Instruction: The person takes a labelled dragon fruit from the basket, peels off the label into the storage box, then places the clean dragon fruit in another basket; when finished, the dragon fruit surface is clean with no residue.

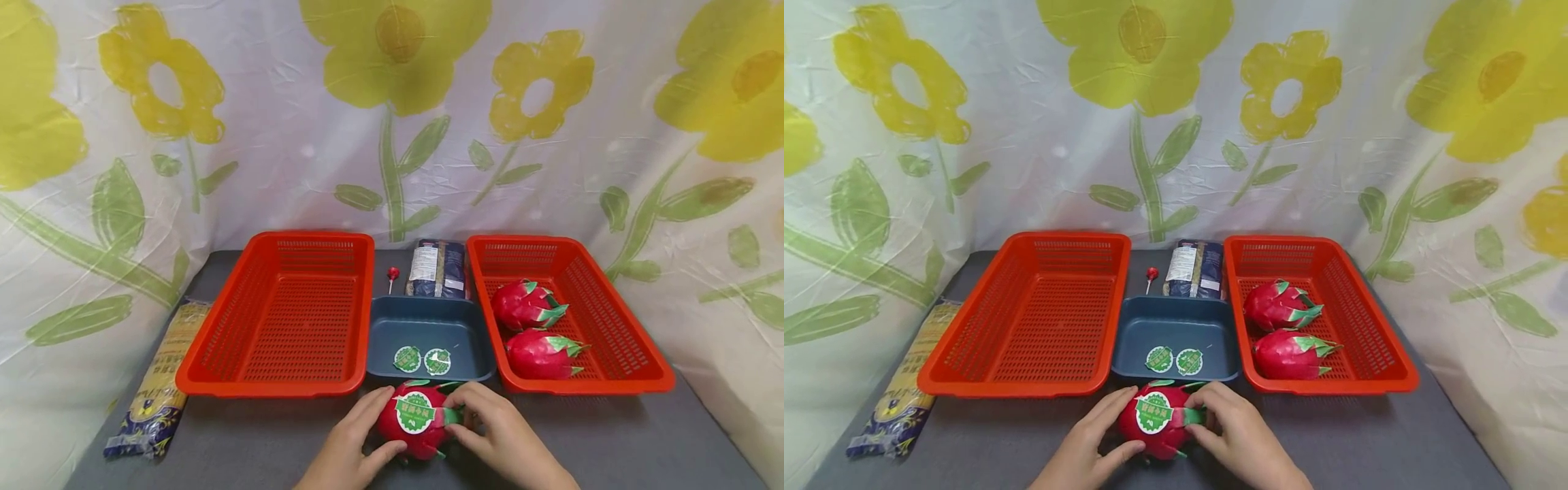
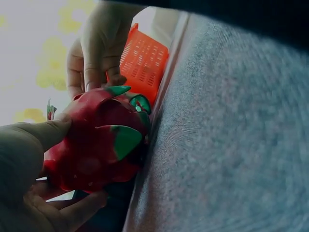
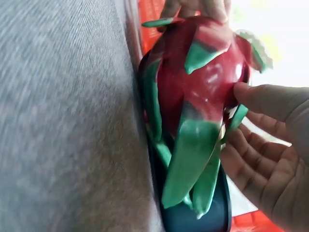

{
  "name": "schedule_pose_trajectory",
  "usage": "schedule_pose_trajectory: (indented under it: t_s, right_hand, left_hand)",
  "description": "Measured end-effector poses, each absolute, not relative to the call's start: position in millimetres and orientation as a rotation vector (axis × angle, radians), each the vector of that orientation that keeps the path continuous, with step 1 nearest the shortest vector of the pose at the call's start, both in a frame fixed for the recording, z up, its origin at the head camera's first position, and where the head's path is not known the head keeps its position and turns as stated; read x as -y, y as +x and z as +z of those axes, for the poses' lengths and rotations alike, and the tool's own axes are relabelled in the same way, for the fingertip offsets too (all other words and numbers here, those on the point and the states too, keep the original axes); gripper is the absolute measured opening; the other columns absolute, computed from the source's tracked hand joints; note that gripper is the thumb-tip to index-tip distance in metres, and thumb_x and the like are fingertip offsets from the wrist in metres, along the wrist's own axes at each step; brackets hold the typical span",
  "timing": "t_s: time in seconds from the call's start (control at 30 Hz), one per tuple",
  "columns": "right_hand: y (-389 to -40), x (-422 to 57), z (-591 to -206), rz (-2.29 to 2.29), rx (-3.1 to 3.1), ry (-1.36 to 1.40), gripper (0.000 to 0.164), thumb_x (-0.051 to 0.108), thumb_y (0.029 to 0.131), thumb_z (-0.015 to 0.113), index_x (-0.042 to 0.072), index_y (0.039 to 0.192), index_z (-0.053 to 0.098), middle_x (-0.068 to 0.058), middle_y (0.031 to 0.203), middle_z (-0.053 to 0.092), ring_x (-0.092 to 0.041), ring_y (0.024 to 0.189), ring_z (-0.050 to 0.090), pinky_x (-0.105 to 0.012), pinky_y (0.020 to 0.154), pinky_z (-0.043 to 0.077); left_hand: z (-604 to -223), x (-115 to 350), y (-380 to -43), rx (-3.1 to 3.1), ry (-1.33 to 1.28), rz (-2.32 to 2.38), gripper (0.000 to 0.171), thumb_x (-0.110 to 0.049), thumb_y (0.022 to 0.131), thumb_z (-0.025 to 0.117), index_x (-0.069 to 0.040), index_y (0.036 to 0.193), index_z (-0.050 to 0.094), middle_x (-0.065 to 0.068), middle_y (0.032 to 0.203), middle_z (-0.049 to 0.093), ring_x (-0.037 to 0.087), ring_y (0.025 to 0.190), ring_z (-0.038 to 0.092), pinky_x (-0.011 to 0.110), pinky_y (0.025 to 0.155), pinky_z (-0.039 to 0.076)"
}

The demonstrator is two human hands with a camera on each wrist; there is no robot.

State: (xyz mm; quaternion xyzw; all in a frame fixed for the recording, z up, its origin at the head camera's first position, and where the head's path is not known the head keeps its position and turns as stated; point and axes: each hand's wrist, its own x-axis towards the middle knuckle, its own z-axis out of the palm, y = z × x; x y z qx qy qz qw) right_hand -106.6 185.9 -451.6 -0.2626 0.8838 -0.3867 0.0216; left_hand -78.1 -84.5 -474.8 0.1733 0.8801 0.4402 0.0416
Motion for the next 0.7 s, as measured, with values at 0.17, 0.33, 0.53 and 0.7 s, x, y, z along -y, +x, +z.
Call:
schedule_pose_trajectory:
  t_s: [0.17,0.33,0.53,0.7]
  right_hand:
    - [-105.6,-178.6,-438.2,-1.245,-2.646,-0.738,0.021,0.033,0.092,0.079,0.034,0.110,0.070,0.014,0.105,0.061,-0.011,0.077,0.059,-0.025,0.065,0.056]
    - [-105.6,-159.0,-425.1,-1.279,-2.689,-0.746,0.016,0.042,0.093,0.075,0.030,0.104,0.075,0.015,0.101,0.062,-0.008,0.081,0.059,-0.025,0.067,0.056]
    - [-104.1,-141.2,-420.5,-1.211,-2.859,-0.642,0.010,0.032,0.088,0.083,0.028,0.086,0.073,0.018,0.086,0.059,-0.009,0.069,0.055,-0.023,0.061,0.050]
    - [-101.9,-135.9,-421.0,-1.262,-2.914,-0.570,0.010,0.023,0.083,0.086,0.026,0.084,0.077,0.020,0.085,0.060,-0.007,0.069,0.055,-0.023,0.060,0.051]
  left_hand:
    - [-478.4,86.9,-78.6,-2.707,0.570,1.359,0.080,-0.053,0.090,0.074,-0.014,0.154,0.047,0.002,0.148,0.051,0.022,0.127,0.054,0.041,0.097,0.054]
    - [-478.9,86.9,-78.2,-2.730,0.578,1.356,0.080,-0.057,0.090,0.071,-0.015,0.154,0.048,0.000,0.147,0.052,0.020,0.125,0.055,0.041,0.098,0.054]
    - [-481.9,87.6,-78.1,-2.754,0.620,1.374,0.079,-0.060,0.090,0.068,-0.016,0.153,0.049,-0.002,0.145,0.053,0.019,0.124,0.056,0.041,0.098,0.054]
    - [-483.4,87.9,-78.4,-2.770,0.643,1.377,0.079,-0.060,0.091,0.068,-0.015,0.152,0.049,-0.002,0.145,0.053,0.018,0.123,0.057,0.041,0.098,0.054]
